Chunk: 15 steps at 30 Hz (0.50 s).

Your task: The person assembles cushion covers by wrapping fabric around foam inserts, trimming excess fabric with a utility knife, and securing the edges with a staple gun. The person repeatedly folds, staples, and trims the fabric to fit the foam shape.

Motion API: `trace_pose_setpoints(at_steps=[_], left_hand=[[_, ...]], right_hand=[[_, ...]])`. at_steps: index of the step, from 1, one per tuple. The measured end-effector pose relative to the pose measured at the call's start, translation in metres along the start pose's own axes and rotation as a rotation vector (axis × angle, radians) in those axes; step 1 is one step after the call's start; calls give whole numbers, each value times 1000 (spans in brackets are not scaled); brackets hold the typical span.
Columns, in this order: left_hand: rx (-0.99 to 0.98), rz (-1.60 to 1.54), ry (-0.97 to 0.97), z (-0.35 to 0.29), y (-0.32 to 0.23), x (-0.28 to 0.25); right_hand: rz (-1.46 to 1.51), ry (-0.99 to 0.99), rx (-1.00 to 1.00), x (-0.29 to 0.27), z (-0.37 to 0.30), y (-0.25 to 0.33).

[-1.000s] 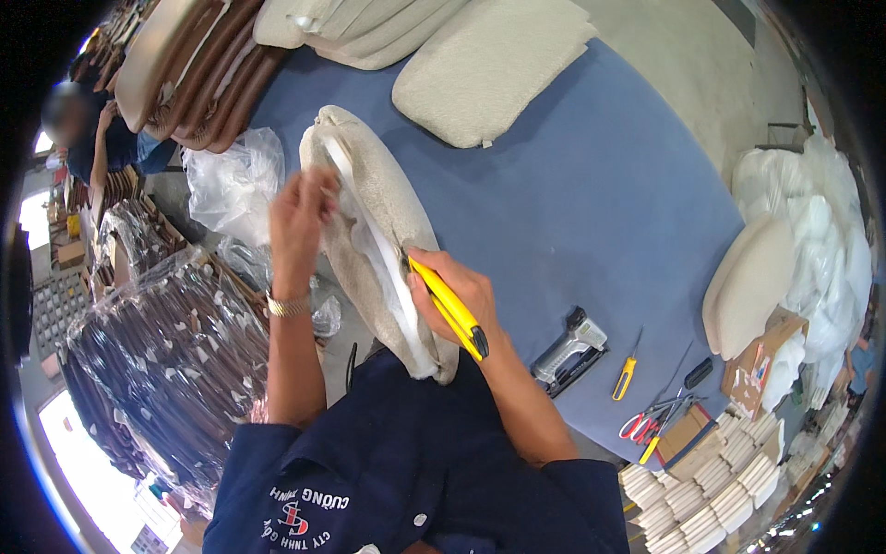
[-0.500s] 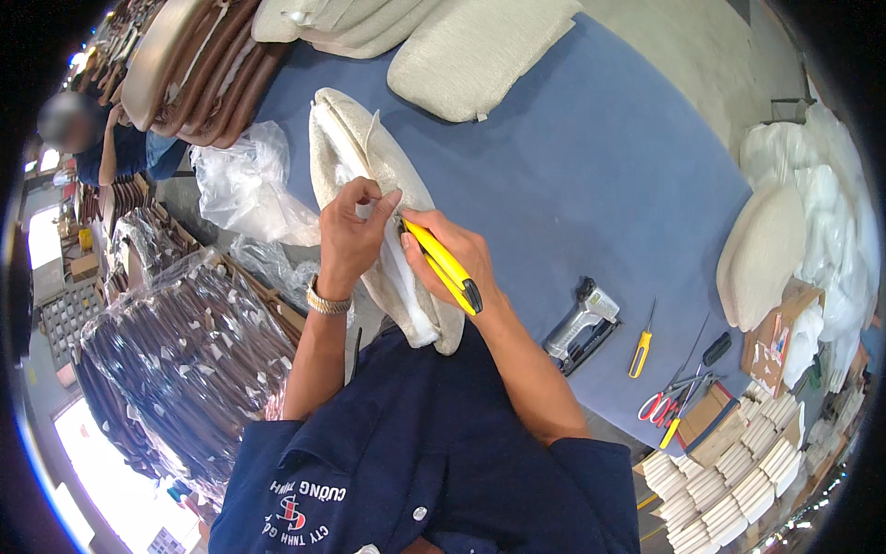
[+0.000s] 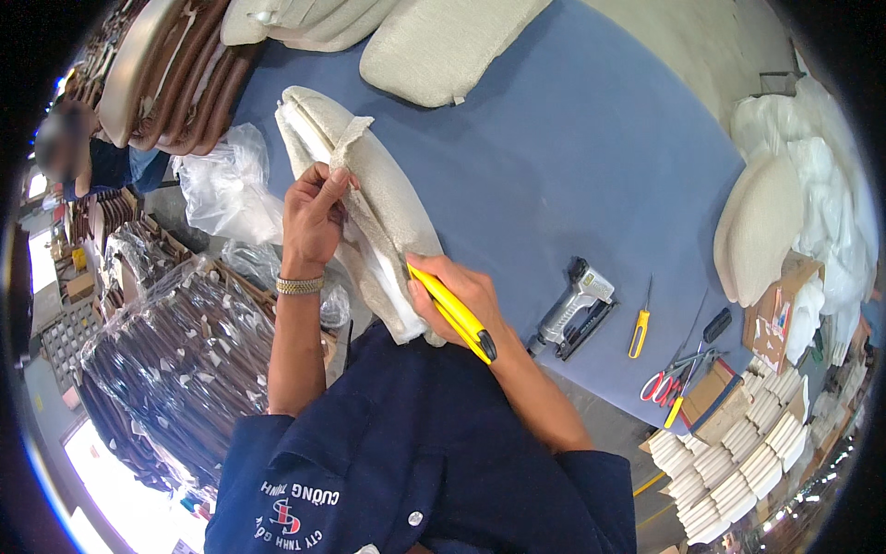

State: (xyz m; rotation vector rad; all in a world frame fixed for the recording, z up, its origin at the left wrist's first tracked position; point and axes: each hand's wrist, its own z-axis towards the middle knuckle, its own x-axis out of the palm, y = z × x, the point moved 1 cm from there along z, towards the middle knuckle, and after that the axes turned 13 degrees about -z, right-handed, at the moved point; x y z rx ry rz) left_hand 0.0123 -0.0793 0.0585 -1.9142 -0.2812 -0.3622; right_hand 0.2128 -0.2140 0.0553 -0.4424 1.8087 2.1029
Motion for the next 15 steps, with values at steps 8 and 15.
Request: trace_pose_setpoints(at_steps=[8,15], left_hand=[[-1,-205,354,18,-6,21],[16,-353,427,34,12,17]], right_hand=[[-2,26,25,-11,-32,3],[-16,26,110,-24,-51,2]])
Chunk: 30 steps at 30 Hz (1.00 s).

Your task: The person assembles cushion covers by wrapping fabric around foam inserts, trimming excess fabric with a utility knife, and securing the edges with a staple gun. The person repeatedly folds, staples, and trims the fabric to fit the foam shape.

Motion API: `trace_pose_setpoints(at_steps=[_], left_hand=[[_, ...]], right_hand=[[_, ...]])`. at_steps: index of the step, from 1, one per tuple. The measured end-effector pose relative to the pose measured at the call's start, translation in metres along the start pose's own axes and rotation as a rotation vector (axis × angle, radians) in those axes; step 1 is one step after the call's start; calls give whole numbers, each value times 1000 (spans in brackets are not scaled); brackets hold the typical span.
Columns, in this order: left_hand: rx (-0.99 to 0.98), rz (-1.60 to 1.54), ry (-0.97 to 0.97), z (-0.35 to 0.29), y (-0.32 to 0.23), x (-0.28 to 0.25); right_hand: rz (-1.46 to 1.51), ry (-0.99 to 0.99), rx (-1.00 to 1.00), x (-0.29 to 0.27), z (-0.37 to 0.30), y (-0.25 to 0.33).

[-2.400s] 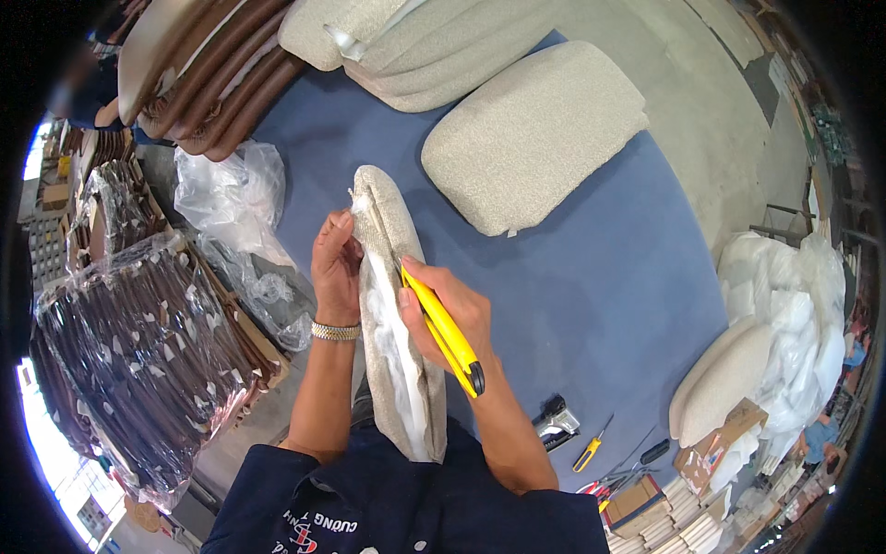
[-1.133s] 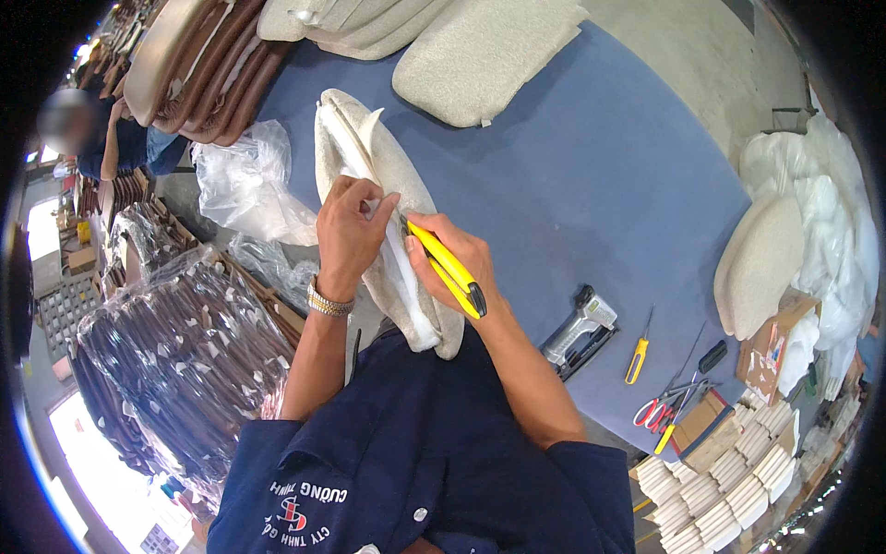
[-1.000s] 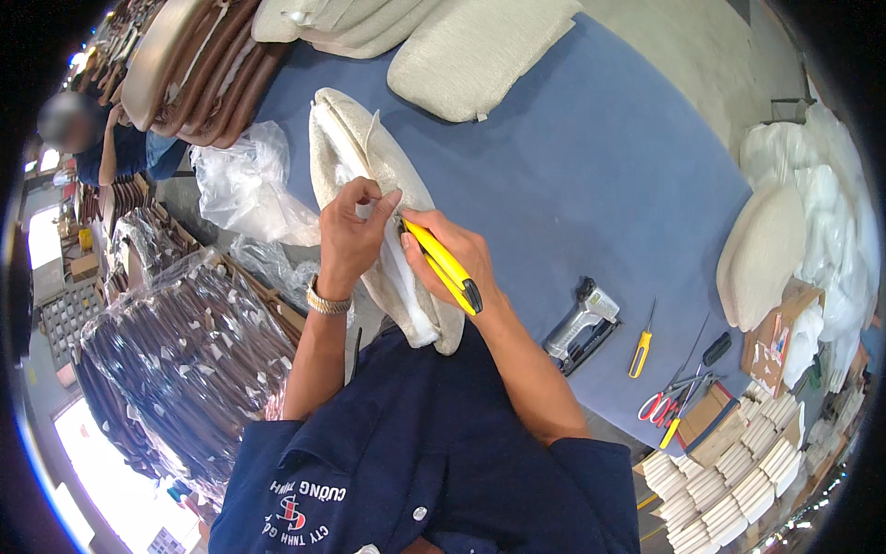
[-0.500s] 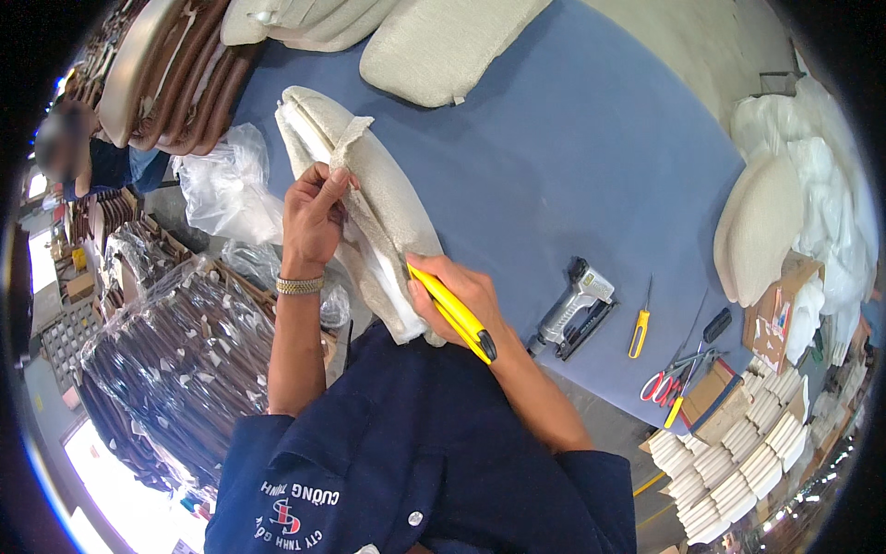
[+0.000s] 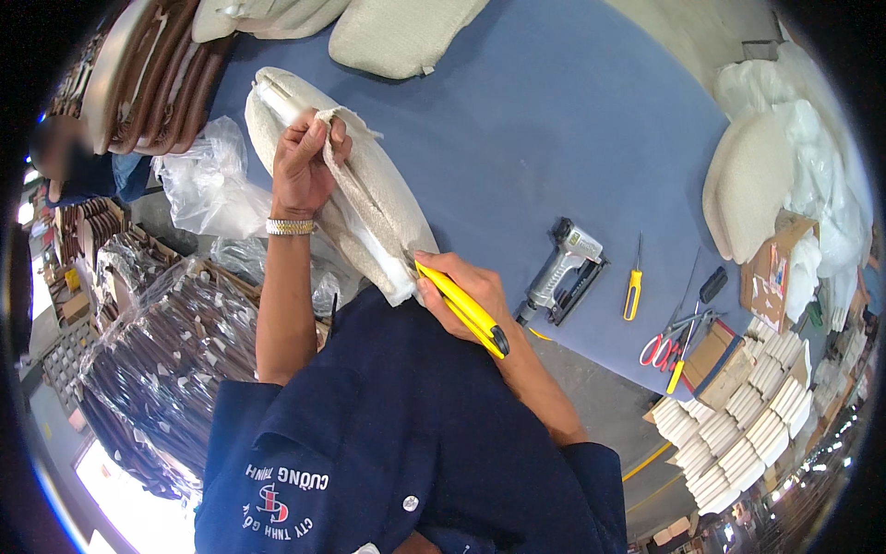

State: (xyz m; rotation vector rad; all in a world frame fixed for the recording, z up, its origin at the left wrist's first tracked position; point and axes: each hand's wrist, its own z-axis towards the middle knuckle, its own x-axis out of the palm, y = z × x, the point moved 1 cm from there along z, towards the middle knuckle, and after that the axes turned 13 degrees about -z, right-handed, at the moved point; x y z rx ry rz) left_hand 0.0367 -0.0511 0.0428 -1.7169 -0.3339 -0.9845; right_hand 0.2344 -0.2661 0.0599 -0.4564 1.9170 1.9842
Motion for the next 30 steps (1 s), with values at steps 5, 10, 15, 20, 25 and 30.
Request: trace_pose_setpoints(at_steps=[5,10,15,20,25,30], left_hand=[[-5,-79,5,1,2,2],[18,-27,-36,-3,3,0],[53,-6,-75,-4,5,-2],[107,-366,-174,2,-4,-11],[-47,-44,-185,6,-11,-2],[235,848,-219,0,22,19]], right_hand=[[-1,-17,-12,-5,-13,-4],[19,-4,14,-5,-22,0],[31,-41,-6,-3,-19,5],[10,42,65,-7,-29,6],[-33,-135,15,-10,-28,8],[-261,-403,402,-76,-17,-37]])
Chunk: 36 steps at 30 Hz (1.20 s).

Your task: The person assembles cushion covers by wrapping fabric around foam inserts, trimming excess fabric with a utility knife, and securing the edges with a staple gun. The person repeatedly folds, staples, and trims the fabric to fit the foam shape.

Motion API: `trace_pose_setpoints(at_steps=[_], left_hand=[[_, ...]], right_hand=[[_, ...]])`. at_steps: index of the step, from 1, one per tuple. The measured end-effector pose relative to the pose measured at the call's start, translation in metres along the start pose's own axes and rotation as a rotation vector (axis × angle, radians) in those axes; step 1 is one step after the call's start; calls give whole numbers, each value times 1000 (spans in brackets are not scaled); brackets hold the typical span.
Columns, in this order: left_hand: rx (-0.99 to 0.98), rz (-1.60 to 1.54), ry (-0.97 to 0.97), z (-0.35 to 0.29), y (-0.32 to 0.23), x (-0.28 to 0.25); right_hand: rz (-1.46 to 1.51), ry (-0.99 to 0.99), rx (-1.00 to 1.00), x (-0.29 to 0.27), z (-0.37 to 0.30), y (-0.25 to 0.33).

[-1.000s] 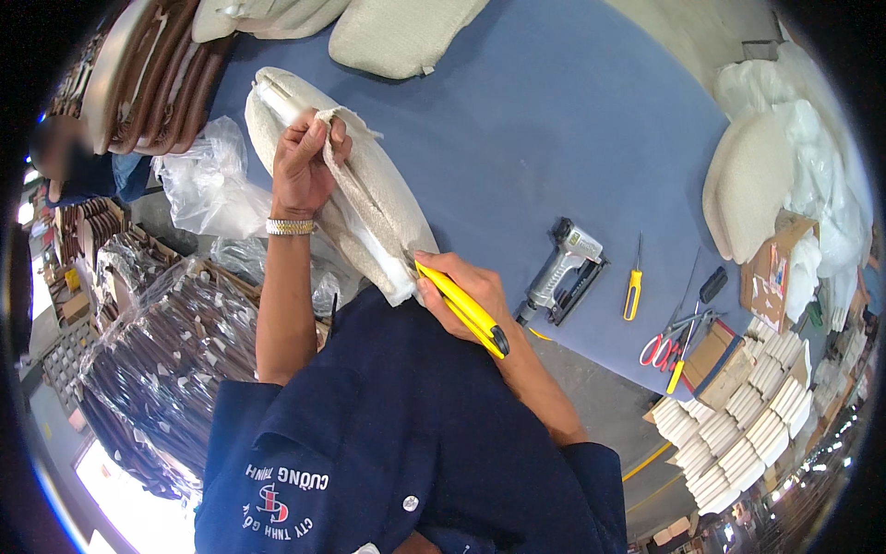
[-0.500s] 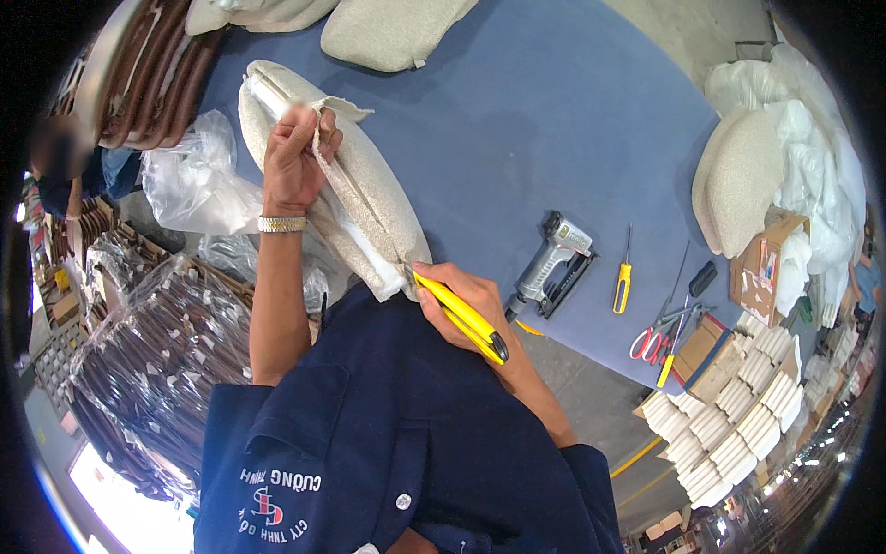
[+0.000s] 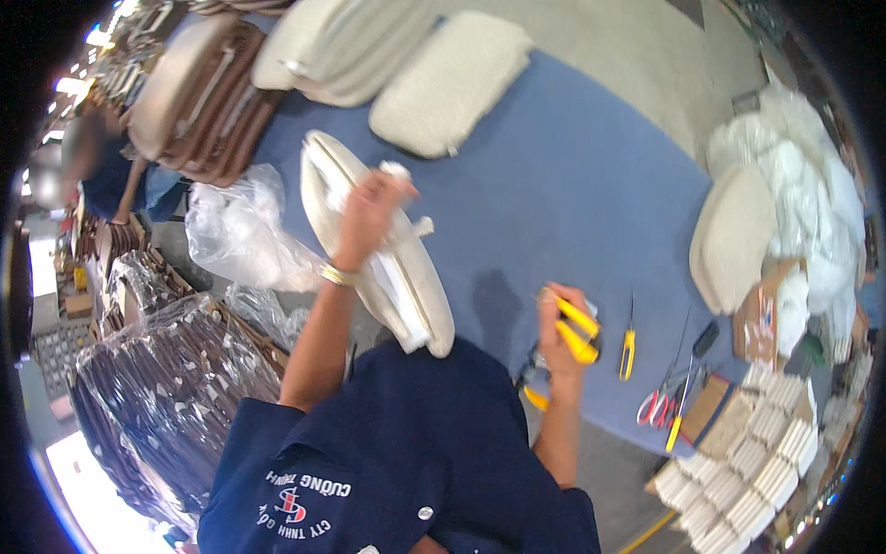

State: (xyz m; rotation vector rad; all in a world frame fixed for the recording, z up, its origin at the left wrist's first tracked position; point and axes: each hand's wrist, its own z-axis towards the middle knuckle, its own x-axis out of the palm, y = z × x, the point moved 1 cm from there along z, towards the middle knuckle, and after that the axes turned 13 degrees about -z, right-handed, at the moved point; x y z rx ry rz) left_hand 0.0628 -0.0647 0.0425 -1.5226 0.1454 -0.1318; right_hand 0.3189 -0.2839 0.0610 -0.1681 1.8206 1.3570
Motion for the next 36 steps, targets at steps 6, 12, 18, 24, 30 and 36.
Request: trace_pose_setpoints(at_steps=[6,12,18,24,30,36], left_hand=[[194,425,128,-23,-10,41],[329,442,112,-35,-6,18],[463,515,37,-60,12,-22],[140,387,-827,-89,78,-101],[-433,-553,-558,-68,103,-162],[-533,-882,-454,-21,137,-211]], right_hand=[[-818,206,225,-44,69,-119],[-130,285,-137,9,71,8],[370,522,-420,191,56,81],[472,548,-202,242,22,54],[277,180,136,171,23,-67],[201,149,429,153,-66,-93]])
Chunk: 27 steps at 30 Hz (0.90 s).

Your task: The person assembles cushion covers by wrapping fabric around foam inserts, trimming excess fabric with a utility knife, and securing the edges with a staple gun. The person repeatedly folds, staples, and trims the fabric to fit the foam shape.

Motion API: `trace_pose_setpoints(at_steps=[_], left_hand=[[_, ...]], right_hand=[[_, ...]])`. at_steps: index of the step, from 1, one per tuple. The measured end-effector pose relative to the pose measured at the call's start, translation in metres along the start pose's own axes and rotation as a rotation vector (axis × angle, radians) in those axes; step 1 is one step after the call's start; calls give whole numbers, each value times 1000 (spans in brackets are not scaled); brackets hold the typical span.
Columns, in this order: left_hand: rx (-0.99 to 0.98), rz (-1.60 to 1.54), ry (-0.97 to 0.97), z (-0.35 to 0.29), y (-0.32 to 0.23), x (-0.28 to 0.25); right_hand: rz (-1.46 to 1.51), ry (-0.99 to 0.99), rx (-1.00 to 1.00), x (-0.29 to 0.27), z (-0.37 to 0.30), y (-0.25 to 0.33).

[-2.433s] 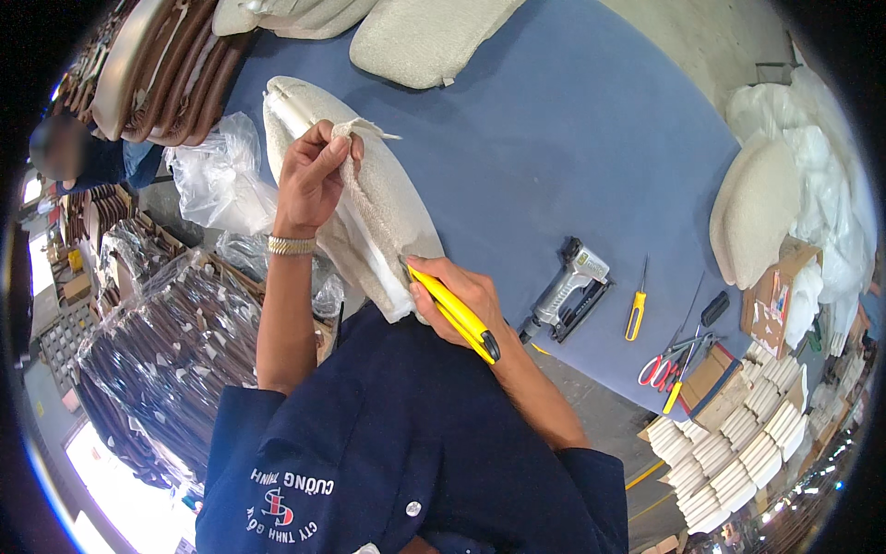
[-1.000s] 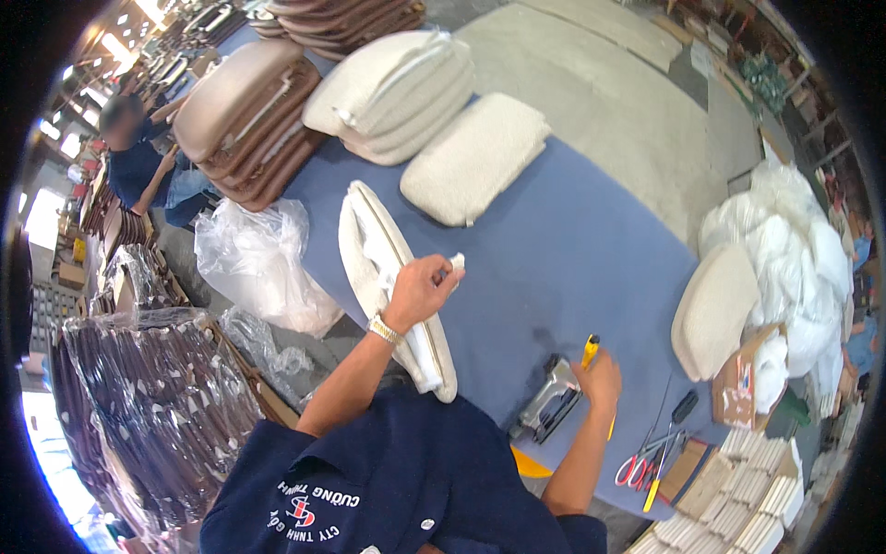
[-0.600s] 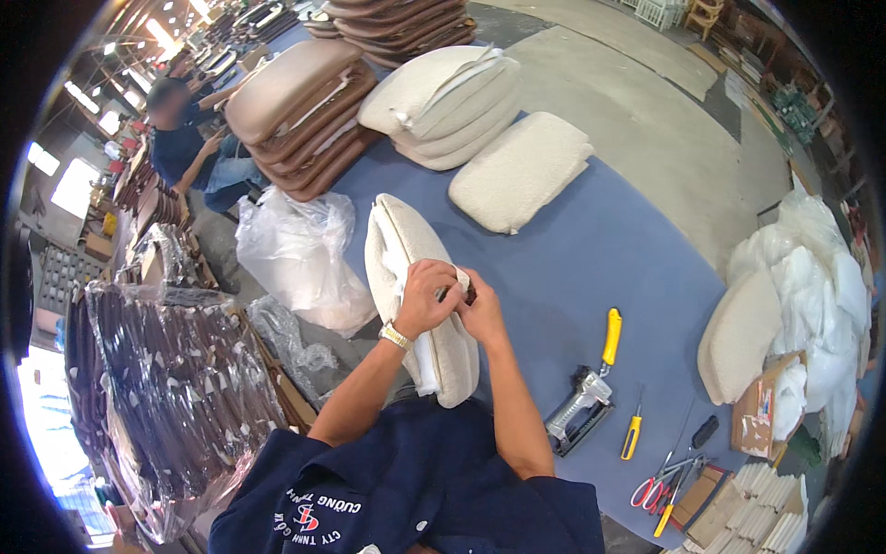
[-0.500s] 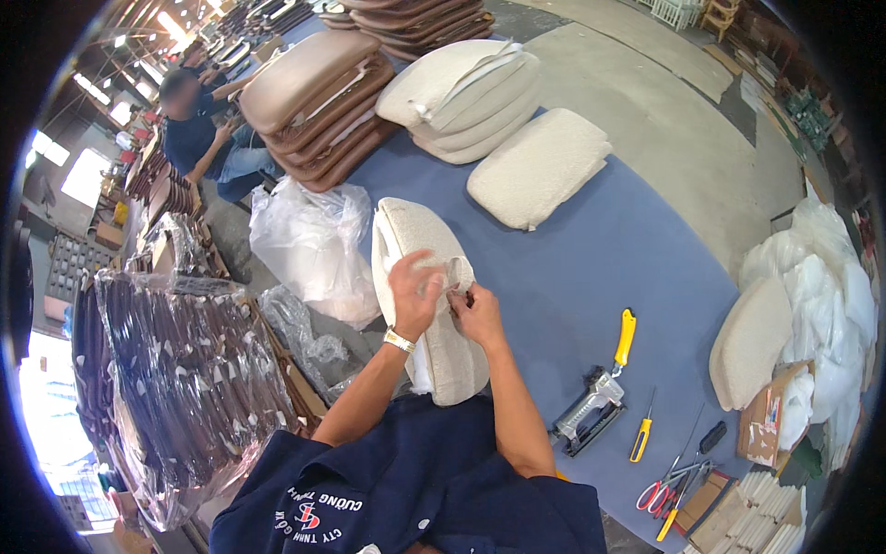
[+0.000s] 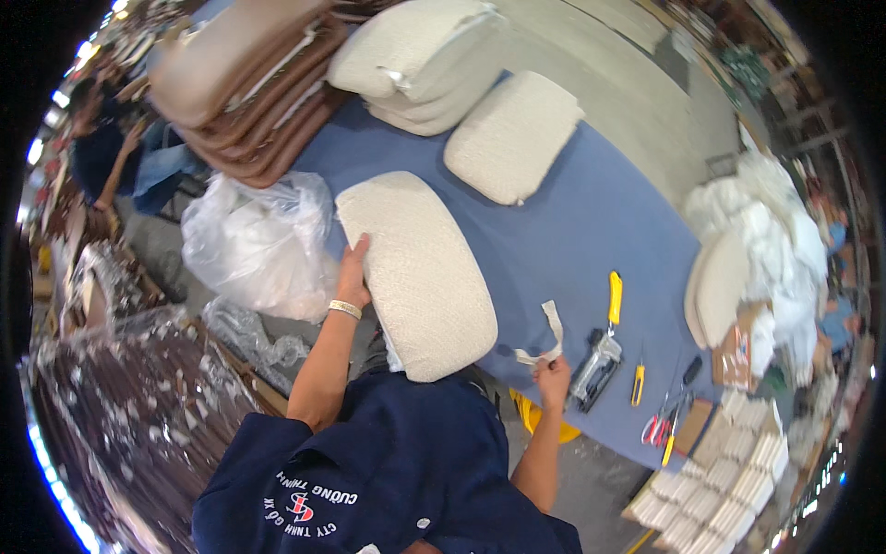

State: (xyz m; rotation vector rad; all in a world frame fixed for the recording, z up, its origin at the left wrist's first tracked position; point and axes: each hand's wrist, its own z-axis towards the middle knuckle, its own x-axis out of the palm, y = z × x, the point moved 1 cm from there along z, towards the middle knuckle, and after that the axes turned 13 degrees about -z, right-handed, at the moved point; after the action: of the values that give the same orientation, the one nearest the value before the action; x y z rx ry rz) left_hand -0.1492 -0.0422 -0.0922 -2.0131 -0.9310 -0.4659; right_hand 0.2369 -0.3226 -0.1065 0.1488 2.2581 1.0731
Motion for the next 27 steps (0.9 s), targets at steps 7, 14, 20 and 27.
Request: trace_pose_setpoints(at_steps=[7,14,20,27], left_hand=[[-350,-334,148,7,32,1],[-243,58,192,18,51,-11],[-178,229,127,0,66,9],[64,409,-127,-5,68,38]], right_hand=[[-109,-244,152,24,-157,-30],[133,-441,795,123,-331,-124],[-54,-369,1174,215,-433,-246],[-127,-518,960,51,-305,-281]])
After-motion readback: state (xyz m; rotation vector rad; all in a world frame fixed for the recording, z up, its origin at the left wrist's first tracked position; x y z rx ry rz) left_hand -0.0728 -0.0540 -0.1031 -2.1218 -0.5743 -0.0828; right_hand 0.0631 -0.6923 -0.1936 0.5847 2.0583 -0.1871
